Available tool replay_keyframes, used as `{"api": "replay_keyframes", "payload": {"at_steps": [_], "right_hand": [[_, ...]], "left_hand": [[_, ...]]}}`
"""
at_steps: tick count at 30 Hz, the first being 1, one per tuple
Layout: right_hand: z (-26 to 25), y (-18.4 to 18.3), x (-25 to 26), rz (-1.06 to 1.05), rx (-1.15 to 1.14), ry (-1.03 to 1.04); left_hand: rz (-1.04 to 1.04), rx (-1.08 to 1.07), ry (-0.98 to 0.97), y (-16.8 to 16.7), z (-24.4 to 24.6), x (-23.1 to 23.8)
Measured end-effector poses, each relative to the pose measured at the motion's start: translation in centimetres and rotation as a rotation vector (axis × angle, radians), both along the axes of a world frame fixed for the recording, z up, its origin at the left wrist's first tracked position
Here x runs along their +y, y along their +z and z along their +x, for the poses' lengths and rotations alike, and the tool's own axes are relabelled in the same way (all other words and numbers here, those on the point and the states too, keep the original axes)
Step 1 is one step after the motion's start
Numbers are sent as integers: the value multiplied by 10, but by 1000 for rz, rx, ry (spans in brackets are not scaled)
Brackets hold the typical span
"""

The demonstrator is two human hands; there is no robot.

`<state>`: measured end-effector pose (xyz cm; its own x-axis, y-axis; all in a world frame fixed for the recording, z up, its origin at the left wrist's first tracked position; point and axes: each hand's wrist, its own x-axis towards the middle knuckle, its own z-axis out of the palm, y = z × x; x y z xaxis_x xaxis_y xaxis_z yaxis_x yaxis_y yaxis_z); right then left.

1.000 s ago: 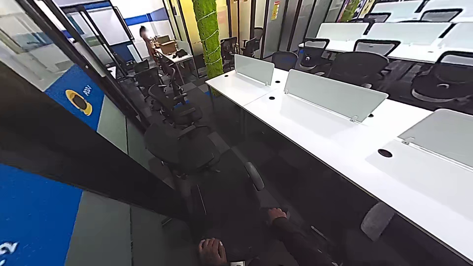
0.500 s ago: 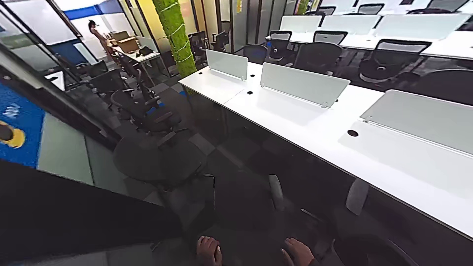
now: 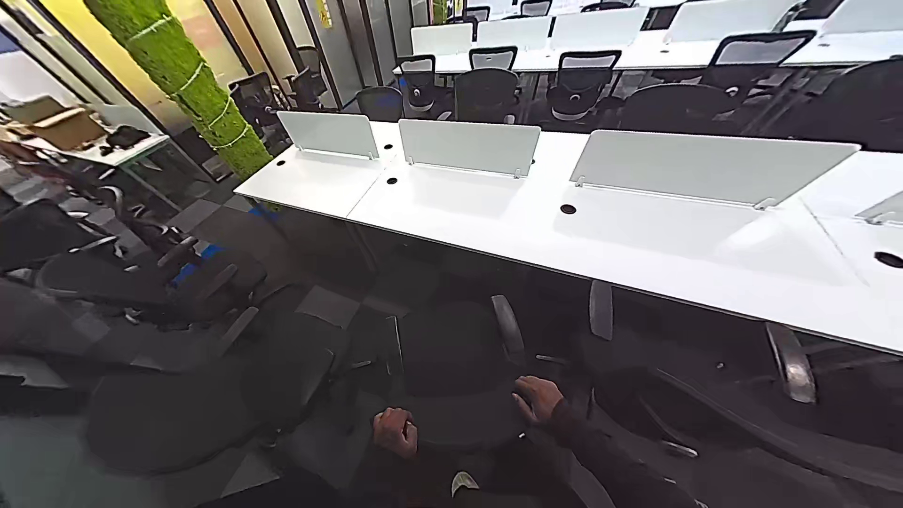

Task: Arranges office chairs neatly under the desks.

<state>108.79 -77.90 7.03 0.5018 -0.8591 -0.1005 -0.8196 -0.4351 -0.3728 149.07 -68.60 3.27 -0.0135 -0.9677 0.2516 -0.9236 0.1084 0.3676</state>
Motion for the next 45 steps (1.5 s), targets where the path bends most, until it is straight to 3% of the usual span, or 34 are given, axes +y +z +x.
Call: {"api": "replay_keyframes", "payload": {"at_steps": [8, 13, 17, 24, 34, 40, 45], "right_hand": [[22, -2, -101, 84, 24, -60], [39, -4, -157, 82, 13, -81], [52, -1, -199, 131, 47, -104], [68, -4, -258, 85, 4, -125], [112, -13, -324, -57, -38, -264], [150, -3, -359, 53, 5, -381], [177, -1, -389, 145, -119, -560]], "left_hand": [[310, 5, 45, 23, 17, -123], [596, -75, 219, 46, 1, -197], [561, 66, 330, 44, -7, -244], [434, 12, 308, 38, 12, -308], [148, 73, 123, 8, 68, -399], [322, -3, 56, 19, 100, -471], [518, -143, 18, 37, 120, -526]]}}
